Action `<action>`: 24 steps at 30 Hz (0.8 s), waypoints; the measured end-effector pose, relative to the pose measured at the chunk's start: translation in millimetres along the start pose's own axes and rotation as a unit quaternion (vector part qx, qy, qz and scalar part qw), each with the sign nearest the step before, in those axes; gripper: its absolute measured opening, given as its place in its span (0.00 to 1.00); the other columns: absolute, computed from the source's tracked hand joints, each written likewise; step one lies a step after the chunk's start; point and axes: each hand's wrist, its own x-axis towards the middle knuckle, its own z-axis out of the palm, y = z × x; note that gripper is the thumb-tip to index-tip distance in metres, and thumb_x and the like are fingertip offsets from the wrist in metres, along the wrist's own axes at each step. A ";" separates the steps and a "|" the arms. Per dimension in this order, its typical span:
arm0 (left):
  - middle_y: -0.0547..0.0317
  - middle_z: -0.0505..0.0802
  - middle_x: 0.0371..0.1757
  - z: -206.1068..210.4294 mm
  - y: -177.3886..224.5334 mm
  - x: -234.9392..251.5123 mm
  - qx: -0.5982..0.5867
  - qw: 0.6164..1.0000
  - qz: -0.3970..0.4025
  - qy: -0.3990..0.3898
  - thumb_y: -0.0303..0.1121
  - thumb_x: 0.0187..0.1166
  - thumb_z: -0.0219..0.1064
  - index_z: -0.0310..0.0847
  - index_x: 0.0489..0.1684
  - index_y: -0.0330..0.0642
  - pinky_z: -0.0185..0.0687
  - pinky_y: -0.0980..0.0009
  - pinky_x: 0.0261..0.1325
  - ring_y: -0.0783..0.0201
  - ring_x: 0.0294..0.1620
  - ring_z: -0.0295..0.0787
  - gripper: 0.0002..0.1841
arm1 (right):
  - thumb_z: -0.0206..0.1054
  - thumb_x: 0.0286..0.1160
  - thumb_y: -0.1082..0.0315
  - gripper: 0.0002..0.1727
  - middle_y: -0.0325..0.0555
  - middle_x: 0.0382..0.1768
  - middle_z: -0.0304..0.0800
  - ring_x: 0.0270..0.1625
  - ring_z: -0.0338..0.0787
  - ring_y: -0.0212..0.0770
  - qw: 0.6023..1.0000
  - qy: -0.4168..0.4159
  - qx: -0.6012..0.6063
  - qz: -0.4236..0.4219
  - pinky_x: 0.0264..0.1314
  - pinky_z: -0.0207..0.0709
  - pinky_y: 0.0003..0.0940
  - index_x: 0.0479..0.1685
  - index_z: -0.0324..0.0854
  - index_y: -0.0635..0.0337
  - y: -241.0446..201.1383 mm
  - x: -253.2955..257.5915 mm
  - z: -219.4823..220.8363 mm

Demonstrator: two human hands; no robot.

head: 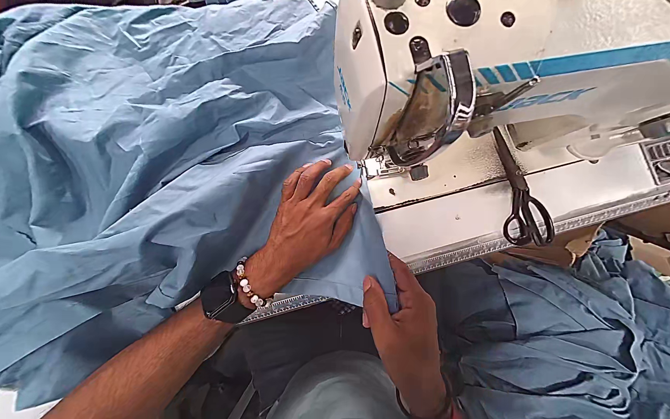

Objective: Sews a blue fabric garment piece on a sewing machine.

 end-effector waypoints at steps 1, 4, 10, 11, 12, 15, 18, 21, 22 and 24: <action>0.59 0.81 0.82 -0.6 -1.9 0.9 0.004 1.000 0.007 0.002 0.47 0.89 0.50 0.86 0.73 0.60 0.52 0.46 0.87 0.48 0.87 0.65 0.23 | 0.64 0.76 0.70 0.24 0.35 0.27 0.90 0.18 0.83 0.26 1.000 0.009 -0.014 -0.011 0.16 0.82 0.25 0.71 0.79 0.70 2.5 5.9 1.8; 0.59 0.83 0.78 -2.8 -9.2 2.8 0.005 1.000 0.023 0.003 0.46 0.88 0.52 0.85 0.74 0.63 0.53 0.48 0.86 0.49 0.84 0.68 0.22 | 0.64 0.73 0.66 0.24 0.32 0.26 0.90 0.19 0.82 0.23 0.996 0.031 -0.083 -0.030 0.17 0.80 0.24 0.70 0.81 0.65 7.2 23.2 10.0; 0.58 0.85 0.76 -5.5 -22.7 8.9 0.004 0.998 0.058 0.010 0.45 0.87 0.55 0.87 0.72 0.65 0.55 0.47 0.82 0.49 0.81 0.70 0.21 | 0.64 0.73 0.65 0.23 0.29 0.21 0.85 0.17 0.79 0.21 0.984 0.051 -0.163 -0.048 0.16 0.74 0.22 0.68 0.83 0.60 11.5 50.5 19.3; 0.58 0.86 0.75 -6.0 -23.8 9.4 0.003 0.998 0.063 0.012 0.45 0.87 0.56 0.87 0.72 0.64 0.56 0.47 0.81 0.49 0.80 0.71 0.20 | 0.64 0.73 0.65 0.23 0.29 0.20 0.85 0.16 0.79 0.22 0.983 0.053 -0.166 -0.049 0.16 0.74 0.23 0.68 0.83 0.59 12.4 53.9 20.3; 0.58 0.86 0.73 -6.3 -25.1 10.6 0.003 0.998 0.068 0.015 0.45 0.87 0.56 0.88 0.71 0.64 0.57 0.47 0.80 0.49 0.78 0.72 0.20 | 0.64 0.73 0.65 0.23 0.29 0.20 0.85 0.16 0.79 0.22 0.982 0.055 -0.172 -0.049 0.16 0.75 0.24 0.68 0.83 0.58 12.8 57.8 21.2; 0.58 0.87 0.71 -7.1 -29.4 12.5 -0.002 0.996 0.085 0.022 0.45 0.86 0.57 0.88 0.70 0.64 0.59 0.48 0.77 0.49 0.76 0.74 0.20 | 0.64 0.73 0.65 0.21 0.28 0.18 0.83 0.15 0.78 0.24 0.979 0.059 -0.190 -0.050 0.16 0.74 0.25 0.67 0.82 0.55 12.6 67.4 23.8; 0.58 0.88 0.71 -8.4 -32.3 14.4 -0.013 0.995 0.097 0.021 0.45 0.86 0.58 0.90 0.68 0.64 0.60 0.47 0.77 0.49 0.75 0.75 0.19 | 0.65 0.75 0.64 0.18 0.27 0.17 0.82 0.15 0.78 0.24 0.976 0.059 -0.207 -0.039 0.16 0.73 0.26 0.63 0.82 0.50 10.1 76.4 26.2; 0.59 0.89 0.68 -9.2 -36.0 17.3 -0.018 0.993 0.114 0.026 0.46 0.85 0.60 0.91 0.65 0.63 0.60 0.47 0.77 0.50 0.74 0.76 0.17 | 0.65 0.76 0.63 0.13 0.26 0.15 0.80 0.14 0.77 0.25 0.970 0.063 -0.234 -0.033 0.17 0.72 0.27 0.58 0.81 0.49 7.8 88.4 28.8; 0.59 0.90 0.67 -9.7 -37.2 18.6 -0.018 0.992 0.122 0.028 0.47 0.85 0.61 0.92 0.64 0.63 0.60 0.48 0.77 0.51 0.73 0.77 0.17 | 0.65 0.76 0.62 0.12 0.25 0.15 0.79 0.15 0.76 0.26 0.967 0.064 -0.244 -0.029 0.17 0.70 0.29 0.56 0.80 0.48 6.4 92.7 30.3; 0.58 0.91 0.65 -10.6 -39.0 21.4 -0.022 0.989 0.139 0.034 0.47 0.84 0.62 0.94 0.61 0.61 0.61 0.49 0.77 0.51 0.71 0.78 0.16 | 0.65 0.77 0.61 0.09 0.26 0.15 0.80 0.16 0.78 0.28 0.960 0.067 -0.272 -0.022 0.18 0.70 0.32 0.52 0.79 0.47 2.2 101.8 33.2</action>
